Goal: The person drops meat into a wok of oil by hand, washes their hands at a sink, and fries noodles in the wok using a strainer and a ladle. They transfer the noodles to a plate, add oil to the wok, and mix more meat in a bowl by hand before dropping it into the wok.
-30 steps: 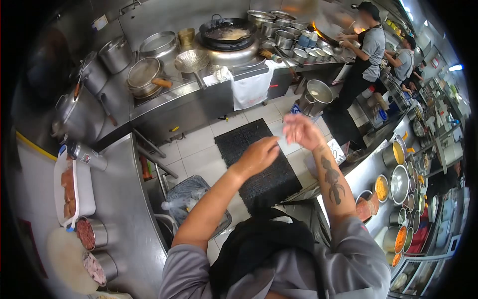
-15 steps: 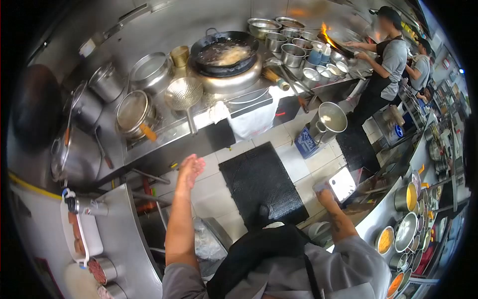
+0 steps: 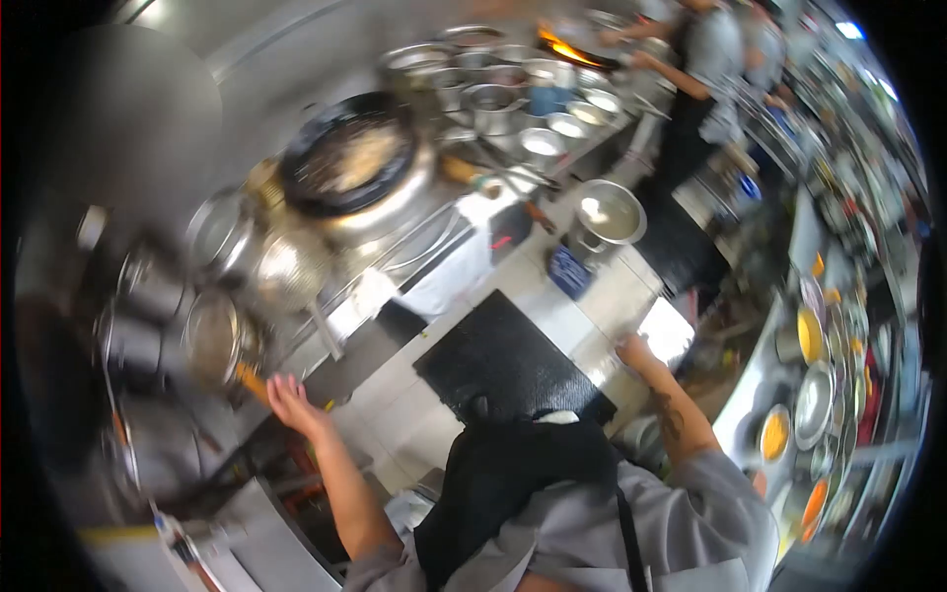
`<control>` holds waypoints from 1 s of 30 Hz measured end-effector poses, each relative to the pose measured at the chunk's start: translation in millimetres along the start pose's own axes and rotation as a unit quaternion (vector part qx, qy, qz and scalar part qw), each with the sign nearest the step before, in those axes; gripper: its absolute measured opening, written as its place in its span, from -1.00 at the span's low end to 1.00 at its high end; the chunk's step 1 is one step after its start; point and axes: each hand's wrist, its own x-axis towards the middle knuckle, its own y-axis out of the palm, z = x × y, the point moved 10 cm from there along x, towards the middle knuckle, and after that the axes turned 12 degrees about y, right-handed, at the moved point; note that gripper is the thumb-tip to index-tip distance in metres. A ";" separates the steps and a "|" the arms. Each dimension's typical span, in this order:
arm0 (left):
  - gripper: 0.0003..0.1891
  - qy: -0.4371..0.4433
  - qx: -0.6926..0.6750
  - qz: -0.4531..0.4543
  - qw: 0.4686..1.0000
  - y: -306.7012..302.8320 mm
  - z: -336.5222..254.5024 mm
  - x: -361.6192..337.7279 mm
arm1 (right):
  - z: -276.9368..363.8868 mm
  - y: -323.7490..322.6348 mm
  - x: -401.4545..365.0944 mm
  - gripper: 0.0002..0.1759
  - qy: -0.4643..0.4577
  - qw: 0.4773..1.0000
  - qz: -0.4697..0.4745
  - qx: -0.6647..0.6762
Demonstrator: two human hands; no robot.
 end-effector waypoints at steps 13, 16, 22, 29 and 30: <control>-0.56 -0.602 0.044 0.428 0.673 101.8 346.8 -169.8 | -74.3 -91.1 -217.9 -0.71 0.354 0.714 -0.102 0.595; -0.66 -0.546 0.178 0.512 0.638 90.9 372.5 -151.0 | -85.9 -94.3 -301.8 -0.72 0.375 0.598 -0.138 0.695; -0.75 -0.507 0.271 0.591 0.566 122.5 368.1 -188.7 | -125.7 -111.9 -356.1 -0.66 0.329 0.471 -0.261 0.776; -0.63 -0.325 0.296 0.631 0.639 210.2 278.0 -263.1 | -324.7 -109.1 -298.2 -0.29 0.257 0.147 -0.446 0.844; -0.52 -0.358 0.246 0.639 0.634 213.1 285.6 -261.2 | -364.9 -95.0 -278.6 -0.29 0.159 0.127 -0.357 0.912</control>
